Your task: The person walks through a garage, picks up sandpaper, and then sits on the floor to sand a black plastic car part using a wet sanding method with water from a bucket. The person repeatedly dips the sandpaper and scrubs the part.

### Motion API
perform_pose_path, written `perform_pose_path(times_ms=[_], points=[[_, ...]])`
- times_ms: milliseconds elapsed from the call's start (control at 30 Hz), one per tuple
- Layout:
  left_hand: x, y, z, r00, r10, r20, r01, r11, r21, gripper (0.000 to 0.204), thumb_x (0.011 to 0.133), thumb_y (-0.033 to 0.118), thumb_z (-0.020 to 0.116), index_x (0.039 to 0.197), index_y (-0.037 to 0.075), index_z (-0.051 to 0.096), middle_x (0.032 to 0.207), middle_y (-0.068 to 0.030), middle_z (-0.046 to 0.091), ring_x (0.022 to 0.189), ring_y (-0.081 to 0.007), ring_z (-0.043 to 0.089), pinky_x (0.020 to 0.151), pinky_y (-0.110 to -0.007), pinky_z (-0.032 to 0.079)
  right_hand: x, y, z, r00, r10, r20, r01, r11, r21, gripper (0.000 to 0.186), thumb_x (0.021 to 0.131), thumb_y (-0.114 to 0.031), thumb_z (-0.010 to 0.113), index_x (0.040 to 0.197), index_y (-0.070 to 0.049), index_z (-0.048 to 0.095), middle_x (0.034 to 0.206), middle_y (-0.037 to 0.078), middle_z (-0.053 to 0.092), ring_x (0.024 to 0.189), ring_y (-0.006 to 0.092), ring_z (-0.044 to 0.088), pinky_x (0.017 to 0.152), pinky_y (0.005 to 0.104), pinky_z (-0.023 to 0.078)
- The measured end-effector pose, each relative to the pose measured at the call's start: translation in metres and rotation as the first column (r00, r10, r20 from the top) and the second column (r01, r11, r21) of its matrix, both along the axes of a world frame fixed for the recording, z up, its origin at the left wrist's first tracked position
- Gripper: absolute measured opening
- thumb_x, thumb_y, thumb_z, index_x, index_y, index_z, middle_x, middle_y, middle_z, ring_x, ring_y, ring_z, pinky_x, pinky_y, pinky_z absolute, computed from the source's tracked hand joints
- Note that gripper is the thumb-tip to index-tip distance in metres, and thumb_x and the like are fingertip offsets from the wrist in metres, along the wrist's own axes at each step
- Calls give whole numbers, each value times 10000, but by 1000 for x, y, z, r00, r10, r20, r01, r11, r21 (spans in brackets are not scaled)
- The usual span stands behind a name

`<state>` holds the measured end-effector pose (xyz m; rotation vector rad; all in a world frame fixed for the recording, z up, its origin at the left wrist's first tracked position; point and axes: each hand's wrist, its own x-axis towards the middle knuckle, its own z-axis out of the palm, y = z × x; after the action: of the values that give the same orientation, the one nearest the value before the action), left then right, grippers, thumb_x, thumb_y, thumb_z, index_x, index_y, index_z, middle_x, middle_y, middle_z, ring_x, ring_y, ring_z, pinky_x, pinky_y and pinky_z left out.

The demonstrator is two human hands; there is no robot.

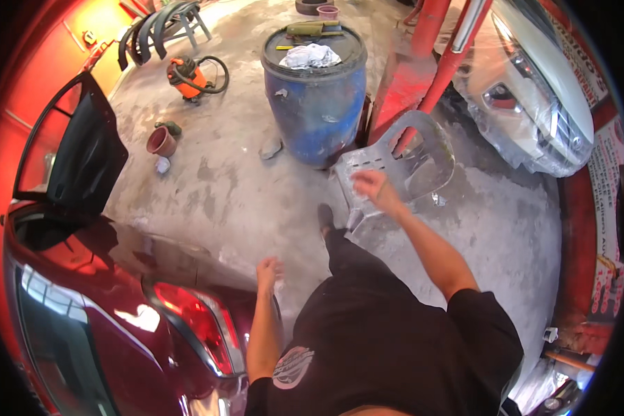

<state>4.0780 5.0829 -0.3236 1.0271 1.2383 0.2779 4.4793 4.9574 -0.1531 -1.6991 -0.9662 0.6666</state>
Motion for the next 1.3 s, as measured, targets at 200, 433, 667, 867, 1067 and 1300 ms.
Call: perform_pose_path(times_ms=[200, 433, 667, 867, 1067, 1300], points=[[-15, 35, -83, 943, -262, -204, 263, 965, -24, 225, 970, 225, 563, 1082, 46, 639, 881, -109, 703, 728, -240, 684, 591, -376, 535, 198, 197, 29, 915, -272, 297, 189, 941, 280, 278, 902, -149, 620, 1122, 12, 670, 920, 82, 711, 860, 145, 645, 780, 282, 508], [3, 136, -18, 887, 251, -387, -327, 934, -142, 190, 977, 212, 569, 997, 28, 614, 840, -125, 680, 725, -236, 683, 547, -353, 544, 408, 400, 33, 574, -463, 675, 324, 886, 331, 320, 837, -117, 621, 1146, -45, 663, 1079, 174, 672, 1043, 377, 616, 929, 447, 486], [151, 317, 22, 950, 232, -208, -248, 967, -56, 249, 980, 216, 570, 1129, 20, 597, 983, -132, 689, 780, -232, 685, 631, -329, 569, 493, 472, -18, 486, -151, 861, 281, 960, 9, 289, 819, -124, 640, 1102, -79, 671, 1040, 150, 648, 1019, 360, 600, 888, 447, 492], [308, 451, 89, 999, 30, -16, -26, 978, 206, 269, 991, 179, 567, 1157, -26, 623, 1008, -140, 696, 835, -192, 678, 701, -305, 558, 452, 432, -1, 556, -331, 762, 401, 910, 103, 206, 822, -109, 631, 1019, -64, 670, 942, 129, 623, 940, 338, 614, 804, 438, 503], [483, 479, 174, 843, -437, 314, 280, 855, 438, 194, 998, 100, 542, 1093, -33, 647, 965, -89, 687, 867, -155, 658, 746, -287, 544, 399, 404, 30, 538, -573, 618, 492, 809, 321, 212, 811, -36, 648, 1022, -44, 652, 977, 129, 637, 902, 329, 637, 753, 399, 518], [606, 422, 219, 663, -319, 677, 498, 863, -80, 319, 1033, 192, 511, 1267, -24, 538, 1175, -116, 633, 1051, -234, 646, 873, -385, 546, 300, 396, 25, 451, -472, 758, 292, 880, 375, 310, 779, -10, 691, 1083, -49, 639, 1068, 145, 616, 956, 349, 629, 800, 419, 538]])
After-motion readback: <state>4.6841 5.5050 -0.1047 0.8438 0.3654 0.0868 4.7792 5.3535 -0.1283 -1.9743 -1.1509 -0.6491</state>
